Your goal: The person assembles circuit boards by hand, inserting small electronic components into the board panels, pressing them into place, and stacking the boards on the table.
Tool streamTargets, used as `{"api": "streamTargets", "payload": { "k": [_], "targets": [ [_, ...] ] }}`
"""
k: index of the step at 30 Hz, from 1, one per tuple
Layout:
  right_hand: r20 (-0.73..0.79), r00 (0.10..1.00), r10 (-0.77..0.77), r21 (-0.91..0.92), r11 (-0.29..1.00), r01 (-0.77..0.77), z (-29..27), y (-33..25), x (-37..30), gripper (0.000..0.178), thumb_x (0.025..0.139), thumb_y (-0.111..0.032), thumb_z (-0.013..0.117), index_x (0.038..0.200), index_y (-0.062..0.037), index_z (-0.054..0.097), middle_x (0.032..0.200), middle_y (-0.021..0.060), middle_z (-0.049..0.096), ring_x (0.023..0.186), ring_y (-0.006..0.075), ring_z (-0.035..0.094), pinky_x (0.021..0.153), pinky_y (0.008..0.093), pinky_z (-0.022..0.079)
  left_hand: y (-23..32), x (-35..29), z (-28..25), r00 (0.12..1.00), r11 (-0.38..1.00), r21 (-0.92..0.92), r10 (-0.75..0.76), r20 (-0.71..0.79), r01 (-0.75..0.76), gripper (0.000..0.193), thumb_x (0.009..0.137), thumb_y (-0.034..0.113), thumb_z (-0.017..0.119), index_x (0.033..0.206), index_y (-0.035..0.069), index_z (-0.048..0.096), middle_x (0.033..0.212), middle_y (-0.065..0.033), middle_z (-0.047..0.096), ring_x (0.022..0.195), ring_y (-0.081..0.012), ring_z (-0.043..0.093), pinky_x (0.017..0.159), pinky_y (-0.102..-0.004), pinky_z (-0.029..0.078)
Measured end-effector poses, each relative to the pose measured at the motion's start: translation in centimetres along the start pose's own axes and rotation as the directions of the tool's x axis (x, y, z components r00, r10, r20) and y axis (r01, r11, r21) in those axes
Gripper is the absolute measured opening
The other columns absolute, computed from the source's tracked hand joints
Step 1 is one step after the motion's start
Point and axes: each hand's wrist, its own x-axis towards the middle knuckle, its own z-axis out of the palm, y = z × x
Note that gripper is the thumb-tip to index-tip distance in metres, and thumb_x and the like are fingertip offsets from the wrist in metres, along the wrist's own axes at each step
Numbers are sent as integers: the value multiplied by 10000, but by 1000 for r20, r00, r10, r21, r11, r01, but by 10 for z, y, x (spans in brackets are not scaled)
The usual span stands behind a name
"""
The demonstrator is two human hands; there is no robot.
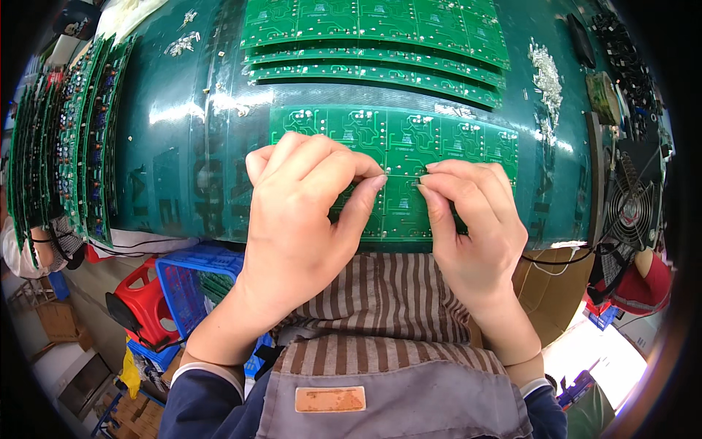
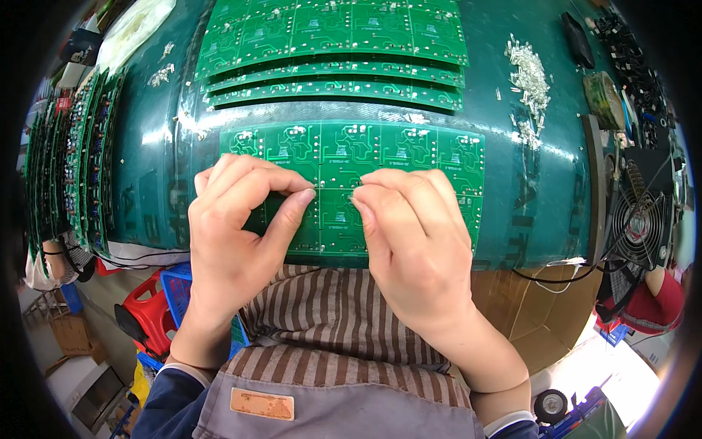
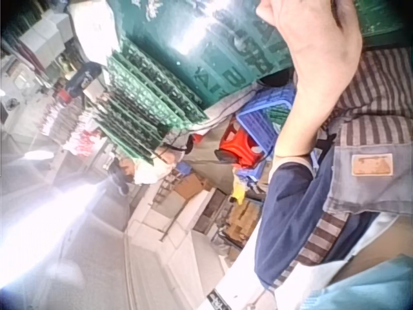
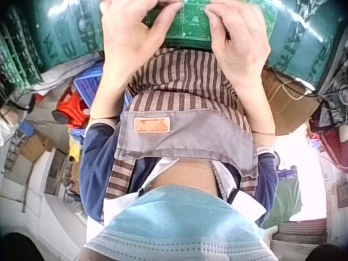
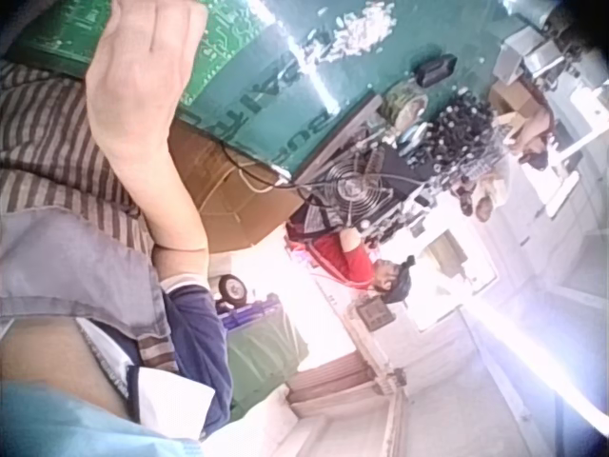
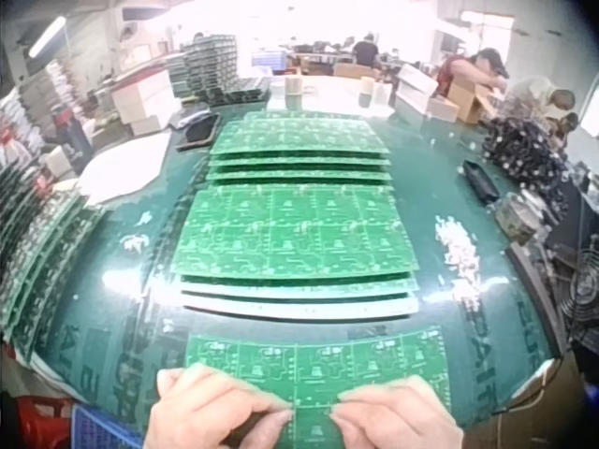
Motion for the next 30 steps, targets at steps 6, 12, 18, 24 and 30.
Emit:
{"api": "streamTargets", "payload": {
  "k": [6, 12, 18, 24, 30],
  "targets": [
    [11, 986, 168, 109, 980, -168, -20, 8, 3, 322, 791, 40, 755, 1094, -62, 711, 1032, 123, 699, 833, 251, 656, 692, 339, 545, 2, 6, 3, 1000, 1000, 5, -15, 15, 15, 86, 794, 42, 758, 837, 67, 688, 829, -54, 679, 811, -235, 628, 822, -344, 425],
    [-213, 927, 309, -152, 927, -343, -68, 71, 9, 219, 823, -19, 763, 1036, -44, 718, 933, 73, 687, 735, 149, 595, 649, 269, 479, 7, 7, 5, 1000, 1000, 26, -9, 4, 9, 87, 799, 38, 751, 839, 53, 675, 831, -67, 674, 803, -248, 609, 806, -355, 427],
    [-191, 921, 340, -273, 883, -383, -75, 115, 26, 100, 871, -108, 736, 954, -62, 709, 910, 71, 662, 825, 200, 625, 750, 326, 468, 13, 10, 1, 1000, 995, 98, 6, 28, -8, 77, 811, 41, 739, 840, 56, 670, 837, -63, 671, 812, -250, 596, 807, -345, 411],
    [-129, 955, 266, -326, 898, -294, -69, 108, 36, 89, 875, -39, 688, 933, -34, 620, 915, 100, 650, 886, 275, 627, 788, 367, 489, 12, 10, 0, 999, 995, 104, -10, 34, 6, 77, 813, 41, 737, 833, 64, 665, 837, -56, 670, 819, -249, 606, 812, -343, 412],
    [-203, 923, 326, 264, 926, -269, -51, 62, 14, 44, 965, 0, 606, 997, 29, 604, 907, 22, 588, 809, 85, 516, 742, 216, 424, 4, 8, -2, 1000, 998, 63, 14, 22, -15, 92, 799, 39, 753, 841, 59, 673, 834, -55, 674, 812, -241, 618, 783, -338, 436]
  ]
}}
